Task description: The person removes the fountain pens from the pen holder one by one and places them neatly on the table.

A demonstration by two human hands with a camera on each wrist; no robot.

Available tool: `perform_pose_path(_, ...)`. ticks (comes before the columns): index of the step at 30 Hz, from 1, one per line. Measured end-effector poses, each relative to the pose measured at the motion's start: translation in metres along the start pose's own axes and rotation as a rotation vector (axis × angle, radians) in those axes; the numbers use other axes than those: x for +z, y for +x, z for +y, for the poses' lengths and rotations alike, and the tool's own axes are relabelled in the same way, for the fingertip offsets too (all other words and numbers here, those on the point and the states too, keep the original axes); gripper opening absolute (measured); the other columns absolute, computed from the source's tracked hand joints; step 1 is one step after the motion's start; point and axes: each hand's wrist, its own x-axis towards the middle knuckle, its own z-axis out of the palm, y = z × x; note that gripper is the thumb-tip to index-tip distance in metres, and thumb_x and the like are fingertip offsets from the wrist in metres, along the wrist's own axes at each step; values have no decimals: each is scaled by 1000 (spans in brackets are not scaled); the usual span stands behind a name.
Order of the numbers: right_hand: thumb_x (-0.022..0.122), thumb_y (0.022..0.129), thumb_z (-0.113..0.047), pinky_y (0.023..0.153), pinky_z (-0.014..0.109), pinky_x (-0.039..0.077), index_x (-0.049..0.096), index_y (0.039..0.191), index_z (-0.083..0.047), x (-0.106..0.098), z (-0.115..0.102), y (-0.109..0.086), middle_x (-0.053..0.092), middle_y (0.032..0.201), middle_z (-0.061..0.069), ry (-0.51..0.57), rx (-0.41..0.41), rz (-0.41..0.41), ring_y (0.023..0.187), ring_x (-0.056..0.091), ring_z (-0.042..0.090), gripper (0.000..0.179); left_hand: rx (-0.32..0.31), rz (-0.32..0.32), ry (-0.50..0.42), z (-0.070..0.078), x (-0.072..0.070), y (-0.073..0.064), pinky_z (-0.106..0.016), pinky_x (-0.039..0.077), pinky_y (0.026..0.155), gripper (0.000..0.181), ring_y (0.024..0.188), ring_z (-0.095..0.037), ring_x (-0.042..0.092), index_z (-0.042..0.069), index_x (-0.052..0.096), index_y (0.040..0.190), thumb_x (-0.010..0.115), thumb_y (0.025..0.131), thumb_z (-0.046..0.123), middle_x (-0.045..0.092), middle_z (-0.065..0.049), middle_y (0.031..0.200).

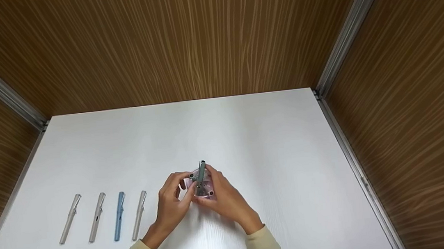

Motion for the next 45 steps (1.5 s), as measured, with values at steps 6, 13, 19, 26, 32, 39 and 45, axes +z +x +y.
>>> perform_pose_path(6,81,101,-38,117,46,45,18,172,-6,2,1,1,47,164,14,5,-5,16,146,54,28,100,48,26,4,6,-5,6,-35,60,70,32,86,-25,67,-3,72,122,82,92,-6,72,-6,109)
perform_pose_path(13,82,101,-32,114,45,47,18,173,-9,2,0,1,49,162,13,32,-21,15,144,56,28,99,45,54,-10,15,-10,15,-33,59,72,30,90,-23,67,0,73,122,81,94,-4,73,-6,109)
perform_pose_path(19,82,101,-35,110,45,51,16,173,-10,2,-2,1,54,157,15,42,4,4,142,58,29,101,44,86,-8,17,-15,24,-30,56,69,32,90,-17,64,0,73,122,83,92,-4,73,-5,109)
perform_pose_path(26,85,98,-40,112,53,49,17,173,-13,3,-6,1,54,157,16,21,72,6,141,58,33,105,31,149,-17,16,-30,36,-28,49,65,34,83,-17,61,2,75,123,84,91,-5,74,-4,109)
perform_pose_path(32,88,95,-40,112,55,49,20,173,-14,3,-5,1,55,155,16,-3,100,21,140,60,35,106,-23,152,32,13,-41,38,-26,45,63,29,77,-19,58,1,77,119,85,91,-4,74,-4,104)
perform_pose_path(39,90,94,-34,113,56,48,21,172,-16,2,-4,3,56,154,16,13,101,32,140,59,36,106,-143,111,140,10,-45,31,-26,42,59,26,72,-18,57,2,78,114,86,90,-2,73,-3,94)
perform_pose_path(45,90,94,-33,112,55,49,20,173,-15,2,-4,3,55,154,18,2,100,23,141,59,37,106,-239,68,216,3,-47,20,-30,44,56,22,68,-17,58,3,77,110,85,89,0,71,-3,88)
